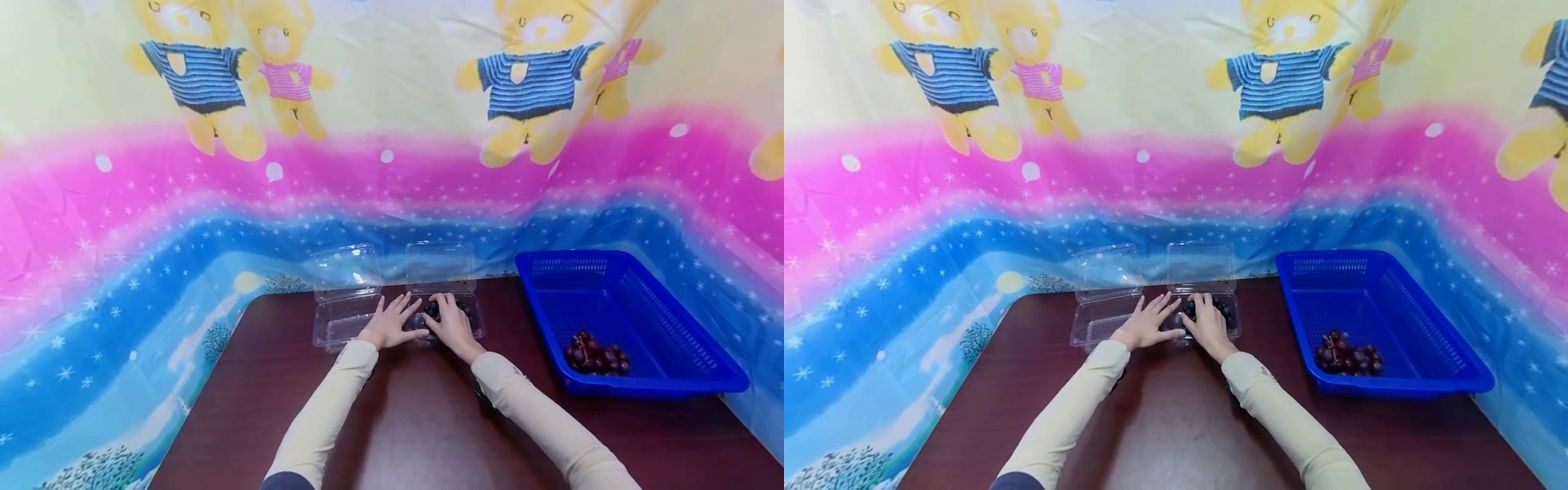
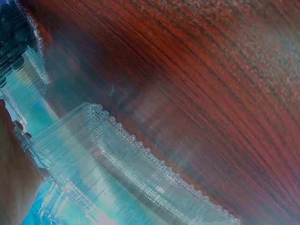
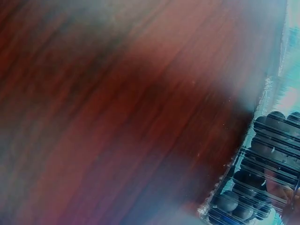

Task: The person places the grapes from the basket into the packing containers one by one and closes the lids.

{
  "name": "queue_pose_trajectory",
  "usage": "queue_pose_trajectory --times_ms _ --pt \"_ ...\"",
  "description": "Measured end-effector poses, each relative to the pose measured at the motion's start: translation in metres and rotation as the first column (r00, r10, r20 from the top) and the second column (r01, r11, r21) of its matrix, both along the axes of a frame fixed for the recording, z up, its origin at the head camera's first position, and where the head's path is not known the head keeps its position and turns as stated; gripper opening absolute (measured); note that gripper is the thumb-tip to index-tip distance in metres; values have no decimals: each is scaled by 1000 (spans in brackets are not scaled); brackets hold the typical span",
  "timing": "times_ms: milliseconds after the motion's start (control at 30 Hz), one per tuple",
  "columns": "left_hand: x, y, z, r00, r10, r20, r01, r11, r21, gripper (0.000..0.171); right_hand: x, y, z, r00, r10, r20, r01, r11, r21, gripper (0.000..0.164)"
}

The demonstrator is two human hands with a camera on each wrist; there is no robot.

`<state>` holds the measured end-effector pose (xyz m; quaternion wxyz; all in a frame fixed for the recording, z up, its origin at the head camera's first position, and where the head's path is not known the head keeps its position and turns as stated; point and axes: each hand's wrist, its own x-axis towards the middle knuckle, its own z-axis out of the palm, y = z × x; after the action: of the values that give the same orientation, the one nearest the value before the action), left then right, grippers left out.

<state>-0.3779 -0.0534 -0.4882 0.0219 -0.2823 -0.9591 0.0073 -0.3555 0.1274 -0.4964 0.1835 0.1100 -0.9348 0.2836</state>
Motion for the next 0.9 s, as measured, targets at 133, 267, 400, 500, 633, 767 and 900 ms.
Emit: queue_pose_trajectory --times_ms 133,267,400,500,633,767,900 --pt "0 0 1 1000 -7 1 6 1000 11 80 0 -1 2 1000 -11 -17 12 999 45 39" --pt "1 0 2 1000 -7 14 7 1000 9 81 -1 -1 2 999 -26 -25 29 994 107 39" --pt "1 0 2 1000 -4 18 4 1000 7 81 -2 -2 4 999 -34 -29 38 989 141 39" --pt "1 0 0 1000 -7 16 7 1000 9 81 -2 -2 4 1000 -28 -5 28 991 134 39" --pt "3 1 0 1000 -12 16 12 1000 9 82 -3 -2 5 999 -9 41 4 992 130 41" --pt "2 1 1 1000 -14 20 13 1000 16 82 -5 0 6 998 16 68 -24 991 131 43" --pt "2 0 3 1000 -12 27 12 1000 24 81 -6 4 7 995 52 88 -63 990 125 46"
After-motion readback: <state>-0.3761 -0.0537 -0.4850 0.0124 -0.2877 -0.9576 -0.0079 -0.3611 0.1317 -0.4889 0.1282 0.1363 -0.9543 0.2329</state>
